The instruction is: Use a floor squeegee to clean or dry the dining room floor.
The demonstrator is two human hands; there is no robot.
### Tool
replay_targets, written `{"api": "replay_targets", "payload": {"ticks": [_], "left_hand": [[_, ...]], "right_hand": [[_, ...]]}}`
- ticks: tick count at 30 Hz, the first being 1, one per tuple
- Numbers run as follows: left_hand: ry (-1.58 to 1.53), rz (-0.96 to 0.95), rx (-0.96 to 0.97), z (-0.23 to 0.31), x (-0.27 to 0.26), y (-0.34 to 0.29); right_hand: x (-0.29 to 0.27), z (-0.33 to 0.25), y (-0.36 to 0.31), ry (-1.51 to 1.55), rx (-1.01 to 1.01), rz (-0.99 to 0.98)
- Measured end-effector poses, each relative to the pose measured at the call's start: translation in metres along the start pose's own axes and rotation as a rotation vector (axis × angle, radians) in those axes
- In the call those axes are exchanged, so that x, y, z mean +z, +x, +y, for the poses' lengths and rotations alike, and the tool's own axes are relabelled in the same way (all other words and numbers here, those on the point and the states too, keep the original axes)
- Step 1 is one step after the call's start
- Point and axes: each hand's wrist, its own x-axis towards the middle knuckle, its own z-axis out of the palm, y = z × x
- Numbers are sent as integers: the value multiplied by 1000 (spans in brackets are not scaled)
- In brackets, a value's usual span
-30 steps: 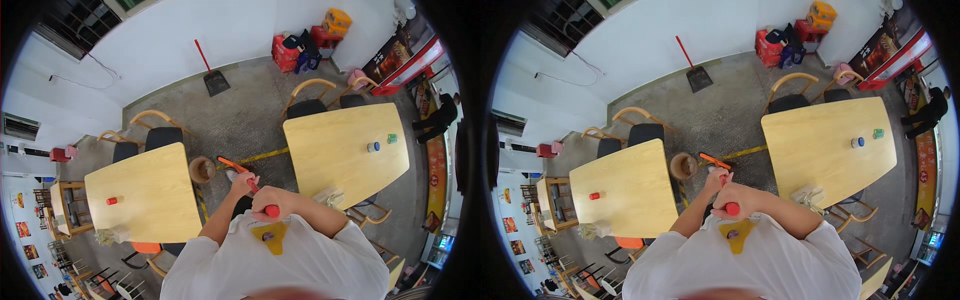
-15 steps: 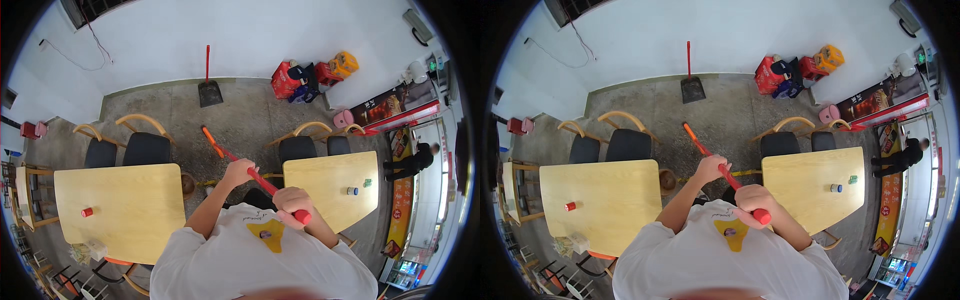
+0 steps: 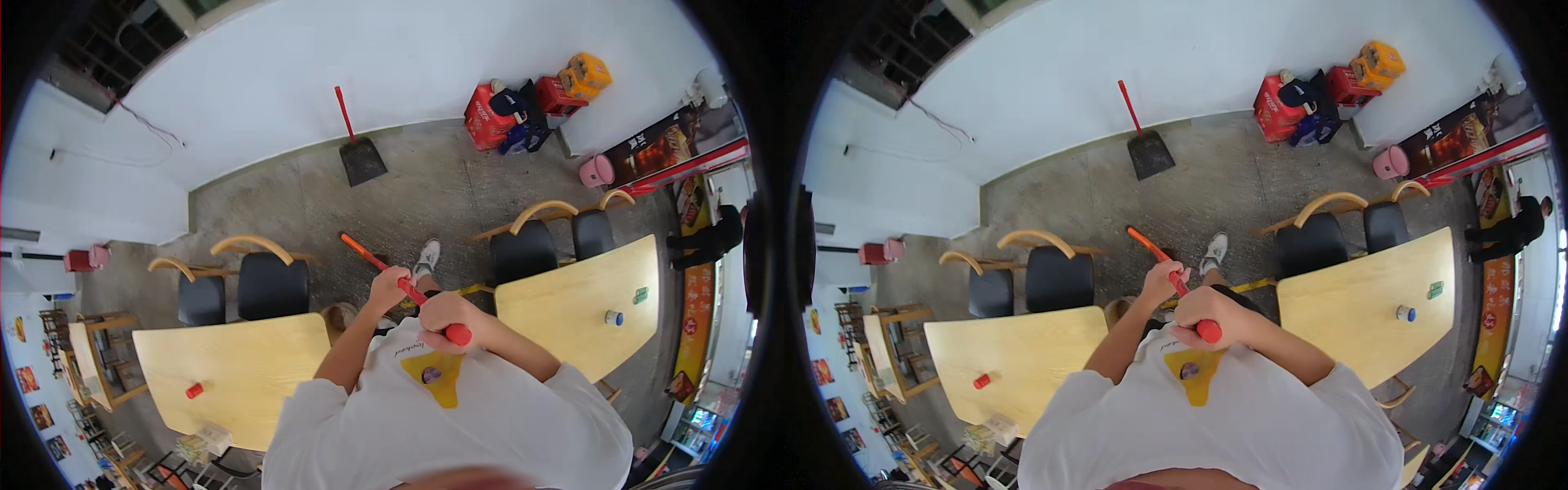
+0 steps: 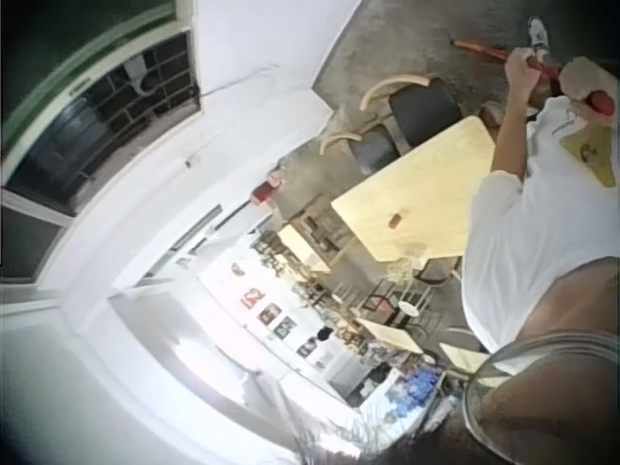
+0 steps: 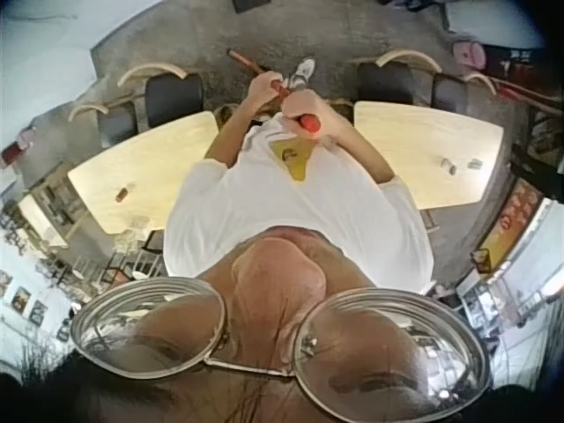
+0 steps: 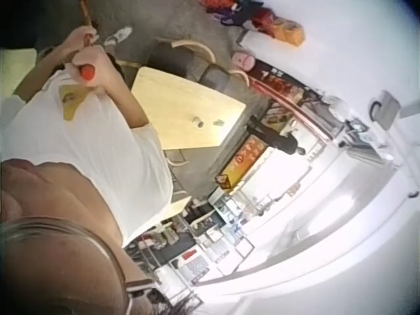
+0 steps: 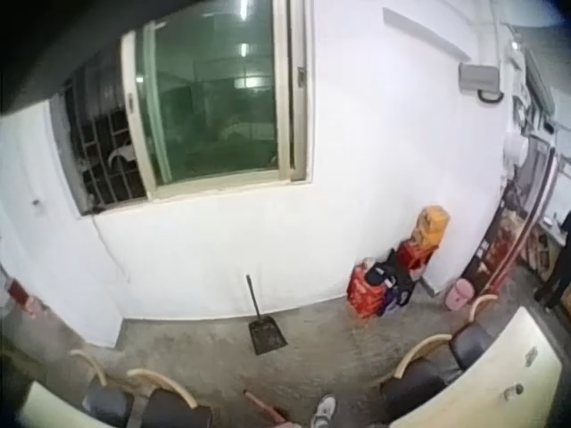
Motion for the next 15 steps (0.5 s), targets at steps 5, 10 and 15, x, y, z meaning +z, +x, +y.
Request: {"api": "replay_targets", "payload": {"ticks": [5, 10, 15], "left_hand": [[-44, -32, -220, -4, -25, 46], [-93, -176, -264, -13, -41, 101], [-295, -209, -126, -62, 1, 147]], "right_hand": [[-47, 30, 54, 100, 39, -51], [-94, 44, 94, 96, -33, 2], [-155, 66, 105, 230, 52, 125]]}}
